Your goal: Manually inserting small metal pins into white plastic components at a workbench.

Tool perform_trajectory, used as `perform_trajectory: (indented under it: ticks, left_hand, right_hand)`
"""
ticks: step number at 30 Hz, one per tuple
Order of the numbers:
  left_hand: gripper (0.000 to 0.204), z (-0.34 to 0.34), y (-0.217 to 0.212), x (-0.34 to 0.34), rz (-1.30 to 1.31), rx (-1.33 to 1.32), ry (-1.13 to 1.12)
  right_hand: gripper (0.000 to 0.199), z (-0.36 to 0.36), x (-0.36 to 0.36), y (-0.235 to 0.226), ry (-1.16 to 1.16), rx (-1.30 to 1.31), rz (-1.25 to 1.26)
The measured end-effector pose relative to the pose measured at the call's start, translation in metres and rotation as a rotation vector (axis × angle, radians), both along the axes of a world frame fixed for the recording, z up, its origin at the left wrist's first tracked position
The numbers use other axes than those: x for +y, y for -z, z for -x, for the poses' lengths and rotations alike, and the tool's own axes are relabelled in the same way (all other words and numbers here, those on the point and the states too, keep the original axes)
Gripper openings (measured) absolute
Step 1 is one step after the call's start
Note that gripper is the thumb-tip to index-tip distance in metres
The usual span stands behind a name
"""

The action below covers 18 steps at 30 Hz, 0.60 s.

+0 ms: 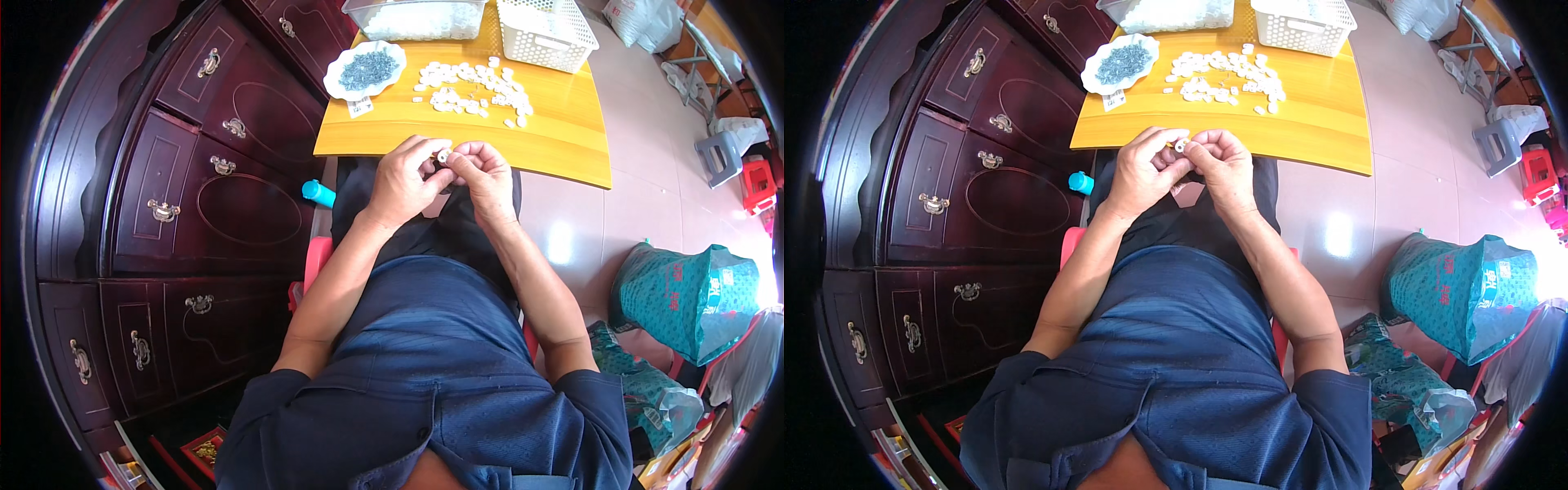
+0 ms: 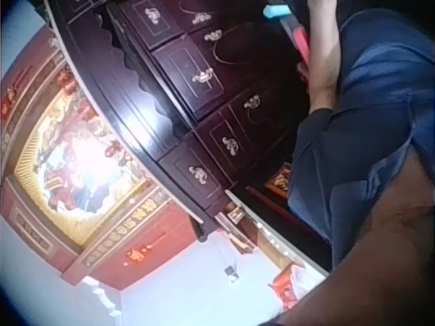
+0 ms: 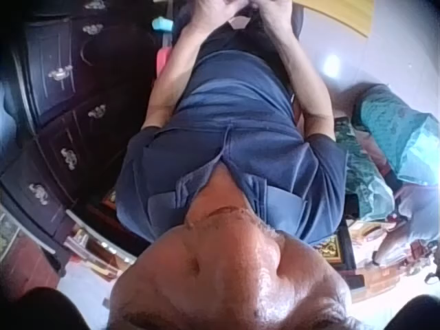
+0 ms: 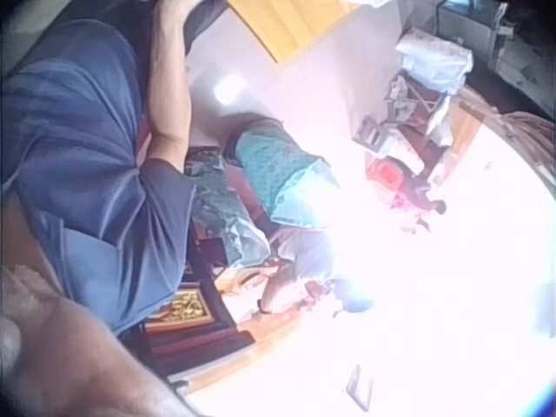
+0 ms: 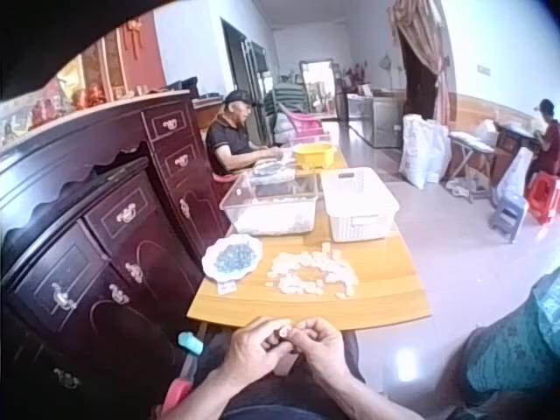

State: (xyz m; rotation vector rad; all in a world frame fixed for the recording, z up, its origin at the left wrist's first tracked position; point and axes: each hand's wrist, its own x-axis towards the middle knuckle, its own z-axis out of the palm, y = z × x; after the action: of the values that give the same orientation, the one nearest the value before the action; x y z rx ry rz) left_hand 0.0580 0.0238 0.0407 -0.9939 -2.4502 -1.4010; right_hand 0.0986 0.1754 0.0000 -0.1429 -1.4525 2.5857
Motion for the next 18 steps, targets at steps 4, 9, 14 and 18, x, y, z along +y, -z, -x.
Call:
perform_trajectory:
  ticks: [4, 9, 14, 18]
  left_hand:
    - [0.037, -0.0048, 0.0002, 0.0057, -0.063, 0.012, -0.056]
    - [0.036, -0.0036, 0.0007, 0.0032, 0.067, 0.211, -0.079]
    - [0.032, -0.0013, 0.0029, 0.0025, 0.025, 0.196, -0.053]
    - [0.029, -0.0017, -0.0023, -0.0012, -0.002, 0.09, -0.007]
  right_hand:
    - [0.01, -0.0021, -0.0037, -0.0015, 0.011, 0.003, 0.07]
    - [0.012, -0.002, -0.0078, 0.0001, 0.034, 0.012, 0.079]
    - [0.006, -0.0007, -0.0072, 0.002, 0.013, -0.012, 0.107]
    - [0.011, 0.0008, -0.0004, 0.0018, -0.051, -0.062, 0.194]
